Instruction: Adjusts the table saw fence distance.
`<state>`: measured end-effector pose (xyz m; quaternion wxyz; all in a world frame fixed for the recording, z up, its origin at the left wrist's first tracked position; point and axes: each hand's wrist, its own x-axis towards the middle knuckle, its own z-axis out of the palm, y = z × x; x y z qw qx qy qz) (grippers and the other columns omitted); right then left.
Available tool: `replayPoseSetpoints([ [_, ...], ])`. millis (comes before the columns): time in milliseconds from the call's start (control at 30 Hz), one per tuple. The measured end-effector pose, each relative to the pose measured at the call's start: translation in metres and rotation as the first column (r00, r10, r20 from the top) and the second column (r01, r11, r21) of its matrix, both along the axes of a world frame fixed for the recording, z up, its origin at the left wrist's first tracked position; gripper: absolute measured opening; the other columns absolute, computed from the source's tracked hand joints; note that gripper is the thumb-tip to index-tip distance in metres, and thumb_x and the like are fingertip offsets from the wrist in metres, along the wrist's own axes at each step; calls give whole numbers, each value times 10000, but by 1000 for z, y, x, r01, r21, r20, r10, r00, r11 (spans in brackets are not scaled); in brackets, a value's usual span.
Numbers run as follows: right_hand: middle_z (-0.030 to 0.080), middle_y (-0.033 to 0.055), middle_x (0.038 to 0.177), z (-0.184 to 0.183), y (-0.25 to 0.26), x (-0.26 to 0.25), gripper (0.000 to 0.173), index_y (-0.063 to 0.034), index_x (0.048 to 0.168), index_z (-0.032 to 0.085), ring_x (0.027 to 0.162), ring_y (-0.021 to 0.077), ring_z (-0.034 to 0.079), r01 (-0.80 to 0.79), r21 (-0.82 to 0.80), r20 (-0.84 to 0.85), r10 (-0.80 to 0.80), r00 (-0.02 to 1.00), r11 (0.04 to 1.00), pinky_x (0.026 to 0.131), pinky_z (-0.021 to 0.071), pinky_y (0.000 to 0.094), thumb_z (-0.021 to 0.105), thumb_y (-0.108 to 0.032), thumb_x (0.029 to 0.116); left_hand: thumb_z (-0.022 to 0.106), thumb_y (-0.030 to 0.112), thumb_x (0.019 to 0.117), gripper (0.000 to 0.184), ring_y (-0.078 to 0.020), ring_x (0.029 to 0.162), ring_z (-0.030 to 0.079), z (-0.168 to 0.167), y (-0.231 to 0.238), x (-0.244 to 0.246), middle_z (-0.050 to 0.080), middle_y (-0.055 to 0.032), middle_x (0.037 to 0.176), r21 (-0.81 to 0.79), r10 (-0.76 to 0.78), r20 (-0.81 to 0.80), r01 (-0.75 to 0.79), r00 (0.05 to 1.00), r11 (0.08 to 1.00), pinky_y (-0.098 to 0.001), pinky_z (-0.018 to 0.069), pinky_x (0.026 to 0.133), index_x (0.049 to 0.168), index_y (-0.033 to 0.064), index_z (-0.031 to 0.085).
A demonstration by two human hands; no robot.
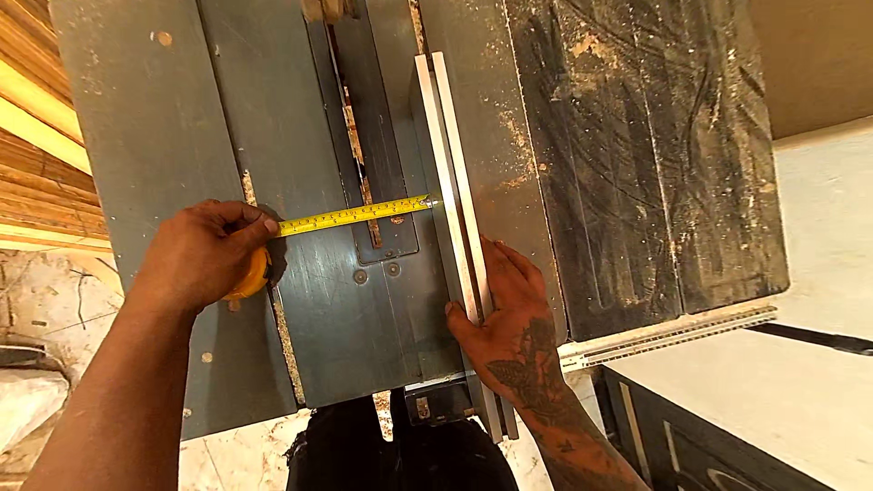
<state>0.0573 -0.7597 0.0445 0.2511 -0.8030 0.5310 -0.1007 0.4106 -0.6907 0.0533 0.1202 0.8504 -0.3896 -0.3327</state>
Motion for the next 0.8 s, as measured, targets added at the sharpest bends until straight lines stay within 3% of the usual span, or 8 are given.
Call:
replayPoseSetpoints([
  [167, 527, -12, 1540, 0, 0, 0, 753, -147, 1518, 519, 1479, 248, 383, -3, 3, 2, 3, 1000, 1000, 1167, 345, 511, 684, -359, 815, 660, 422, 1002, 230, -230, 888, 679, 2, -1, 0, 707, -50, 1045, -5, 18, -39, -18, 999, 1000, -581, 538, 751, 1063, 220, 753],
  [400, 524, -14, 1542, -1, 1, 0, 756, -147, 1512, 526, 1476, 244, 385, 7, 2, 11, -7, 1000, 1000, 1160, 351, 504, 698, -351, 805, 663, 395, 1008, 181, -198, 790, 676, 4, -8, 3, 717, -20, 885, 34, 55, -70, -53, 996, 998, -538, 536, 694, 1020, 244, 761],
  [633, 524, -13, 1543, -1, 1, 1, 749, -143, 1516, 522, 1477, 240, 384, 13, 0, 6, -13, 1000, 1000, 1170, 338, 500, 686, -352, 815, 678, 389, 997, 168, -187, 747, 676, 4, -11, 7, 719, -14, 853, 56, 93, -112, -87, 989, 995, -511, 546, 668, 1003, 248, 769],
  [800, 488, -9, 1572, 3, -1, 1, 813, -145, 1540, 485, 1491, 250, 364, -8, 30, -1, 8, 1000, 1000, 1175, 335, 521, 701, -454, 820, 666, 392, 1005, 169, -188, 744, 672, 4, -12, 7, 717, -11, 850, 61, 97, -116, -90, 988, 994, -518, 542, 665, 1001, 259, 771],
])
